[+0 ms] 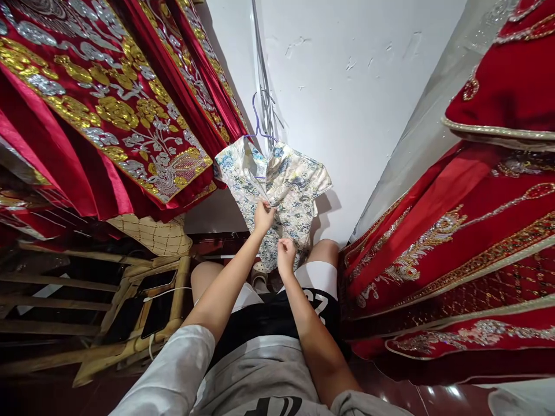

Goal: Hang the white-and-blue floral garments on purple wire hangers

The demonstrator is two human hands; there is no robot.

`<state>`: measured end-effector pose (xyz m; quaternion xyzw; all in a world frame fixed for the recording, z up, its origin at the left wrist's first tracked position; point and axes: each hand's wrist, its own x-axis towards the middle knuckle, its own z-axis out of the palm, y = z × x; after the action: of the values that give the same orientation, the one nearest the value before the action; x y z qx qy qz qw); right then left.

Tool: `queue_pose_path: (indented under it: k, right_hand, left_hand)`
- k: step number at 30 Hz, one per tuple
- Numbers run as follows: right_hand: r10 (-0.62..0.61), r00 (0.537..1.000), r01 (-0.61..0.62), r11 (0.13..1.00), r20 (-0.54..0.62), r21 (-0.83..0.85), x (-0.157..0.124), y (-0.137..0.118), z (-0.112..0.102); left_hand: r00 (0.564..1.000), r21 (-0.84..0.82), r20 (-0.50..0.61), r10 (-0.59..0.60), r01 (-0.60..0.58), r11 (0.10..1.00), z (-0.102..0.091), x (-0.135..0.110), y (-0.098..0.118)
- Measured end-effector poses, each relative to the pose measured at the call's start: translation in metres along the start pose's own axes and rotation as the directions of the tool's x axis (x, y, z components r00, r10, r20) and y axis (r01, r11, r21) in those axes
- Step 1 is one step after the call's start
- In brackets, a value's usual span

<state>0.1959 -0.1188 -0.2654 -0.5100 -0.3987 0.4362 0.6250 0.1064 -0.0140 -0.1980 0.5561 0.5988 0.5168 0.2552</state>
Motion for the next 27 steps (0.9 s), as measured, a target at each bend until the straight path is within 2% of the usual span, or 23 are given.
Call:
queue_pose_path:
  k: [3,7,9,12,16,19,23,25,27]
  right_hand:
    - [0.039,0.998,-0.039,0.999,0.050,-0.007,0.003,0.008,-0.006]
    - [0.052,0.994,-0.051,0.999,0.094,-0.008,0.016,0.000,-0.011]
    - [0.058,0.993,-0.057,0.998,0.106,-0.012,0.018,-0.003,-0.013]
    - [0.055,0.993,-0.053,0.998,0.101,-0.019,0.018,-0.007,-0.014]
    - [-0.058,0.984,0.071,0.995,0.166,-0.070,0.015,-0.019,-0.014]
    - [-0.170,0.962,0.193,0.977,0.214,-0.094,0.013,-0.032,-0.014]
    - [-0.232,0.948,0.255,0.963,0.216,-0.088,0.014,-0.040,-0.018]
    - [-0.214,0.950,0.244,0.963,0.227,-0.111,0.016,-0.038,-0.023]
    - [-0.191,0.953,0.228,0.963,0.234,-0.142,0.017,-0.036,-0.028]
  left_hand:
    - [1.000,-0.004,-0.002,0.027,-0.027,1.000,-0.001,-0.001,-0.002]
    - [0.999,-0.057,-0.024,0.035,-0.036,0.998,-0.004,-0.008,-0.004]
    - [0.999,-0.099,-0.019,0.026,-0.028,0.995,-0.005,-0.019,-0.005]
    - [1.000,-0.169,-0.005,0.004,-0.005,0.986,-0.008,-0.048,-0.008]
    - [0.998,-0.414,0.060,-0.013,0.037,0.910,-0.016,-0.093,0.000]
    - [0.990,-0.542,0.140,0.003,0.074,0.837,-0.022,-0.110,0.019]
    - [0.980,-0.588,0.170,-0.099,0.182,0.788,-0.028,-0.102,0.052]
    - [0.974,-0.607,0.170,-0.149,0.222,0.763,-0.034,-0.087,0.070]
    - [0.980,-0.634,0.138,-0.145,0.200,0.747,-0.040,-0.064,0.090]
